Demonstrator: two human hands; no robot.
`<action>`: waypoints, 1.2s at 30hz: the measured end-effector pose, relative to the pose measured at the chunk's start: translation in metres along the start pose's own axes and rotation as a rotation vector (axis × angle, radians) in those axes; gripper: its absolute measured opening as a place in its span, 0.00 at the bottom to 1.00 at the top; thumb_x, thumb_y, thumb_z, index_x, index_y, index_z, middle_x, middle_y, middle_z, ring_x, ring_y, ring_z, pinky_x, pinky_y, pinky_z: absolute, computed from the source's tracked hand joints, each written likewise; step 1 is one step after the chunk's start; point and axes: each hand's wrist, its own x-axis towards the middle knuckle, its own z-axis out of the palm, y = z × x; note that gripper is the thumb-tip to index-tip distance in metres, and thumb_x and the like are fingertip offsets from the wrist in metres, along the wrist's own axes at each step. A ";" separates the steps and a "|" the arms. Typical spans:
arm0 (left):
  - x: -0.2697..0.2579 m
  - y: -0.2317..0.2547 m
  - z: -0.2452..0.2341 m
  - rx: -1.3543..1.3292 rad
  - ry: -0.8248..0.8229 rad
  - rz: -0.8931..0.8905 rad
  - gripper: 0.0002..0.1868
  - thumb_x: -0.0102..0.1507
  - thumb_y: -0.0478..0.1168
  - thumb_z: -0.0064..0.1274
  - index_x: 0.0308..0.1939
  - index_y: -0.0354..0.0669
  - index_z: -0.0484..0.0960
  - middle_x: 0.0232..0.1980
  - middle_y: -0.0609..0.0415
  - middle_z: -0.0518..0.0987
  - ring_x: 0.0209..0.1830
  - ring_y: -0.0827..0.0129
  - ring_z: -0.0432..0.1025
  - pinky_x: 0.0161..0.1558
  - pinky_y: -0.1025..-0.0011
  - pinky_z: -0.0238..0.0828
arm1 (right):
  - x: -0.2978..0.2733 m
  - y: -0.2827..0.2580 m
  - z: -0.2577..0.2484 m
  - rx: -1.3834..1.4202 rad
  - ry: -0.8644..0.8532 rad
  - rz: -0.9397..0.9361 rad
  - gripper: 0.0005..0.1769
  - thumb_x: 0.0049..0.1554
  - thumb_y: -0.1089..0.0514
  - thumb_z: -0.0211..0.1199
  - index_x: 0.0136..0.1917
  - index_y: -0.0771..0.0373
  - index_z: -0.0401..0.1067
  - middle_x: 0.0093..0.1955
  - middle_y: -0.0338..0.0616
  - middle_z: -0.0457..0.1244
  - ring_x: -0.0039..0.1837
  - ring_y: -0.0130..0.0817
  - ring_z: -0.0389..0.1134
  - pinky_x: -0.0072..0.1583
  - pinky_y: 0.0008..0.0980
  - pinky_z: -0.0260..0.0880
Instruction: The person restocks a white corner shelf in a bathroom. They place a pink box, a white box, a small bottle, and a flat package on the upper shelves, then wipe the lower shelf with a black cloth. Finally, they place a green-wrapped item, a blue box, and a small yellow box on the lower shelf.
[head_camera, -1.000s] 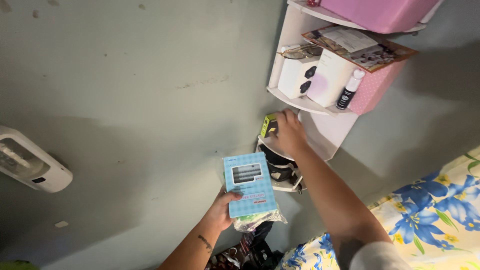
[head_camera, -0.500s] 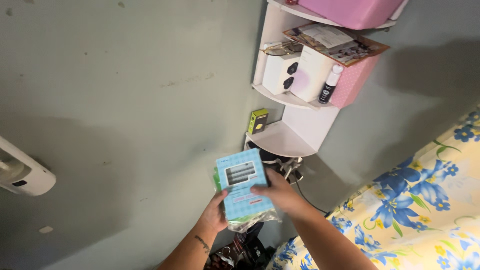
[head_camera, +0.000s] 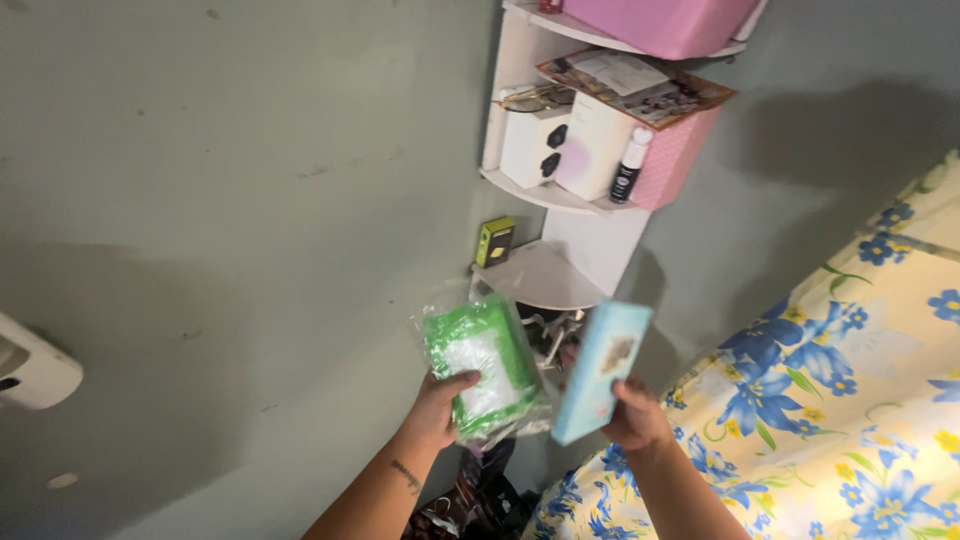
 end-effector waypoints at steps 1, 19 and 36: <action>0.004 -0.002 0.009 0.010 0.010 0.002 0.36 0.54 0.32 0.60 0.66 0.35 0.65 0.62 0.35 0.76 0.66 0.39 0.71 0.63 0.45 0.74 | -0.006 0.001 -0.001 -0.026 0.013 -0.047 0.47 0.37 0.52 0.77 0.70 0.52 0.68 0.69 0.45 0.68 0.68 0.42 0.69 0.63 0.57 0.70; 0.149 -0.068 0.110 -0.245 -0.468 -0.275 0.24 0.68 0.48 0.50 0.61 0.33 0.78 0.56 0.42 0.82 0.52 0.58 0.80 0.54 0.63 0.79 | 0.004 -0.037 -0.010 -0.406 0.289 -0.347 0.20 0.55 0.69 0.63 0.61 0.70 0.71 0.57 0.49 0.68 0.60 0.42 0.70 0.60 0.41 0.71; 0.204 0.000 0.113 0.562 -0.050 -0.003 0.20 0.67 0.41 0.49 0.61 0.36 0.78 0.56 0.47 0.83 0.53 0.62 0.78 0.48 0.66 0.76 | 0.092 -0.102 -0.006 -1.379 0.197 -0.585 0.20 0.53 0.65 0.70 0.59 0.70 0.75 0.77 0.53 0.52 0.74 0.44 0.59 0.65 0.37 0.67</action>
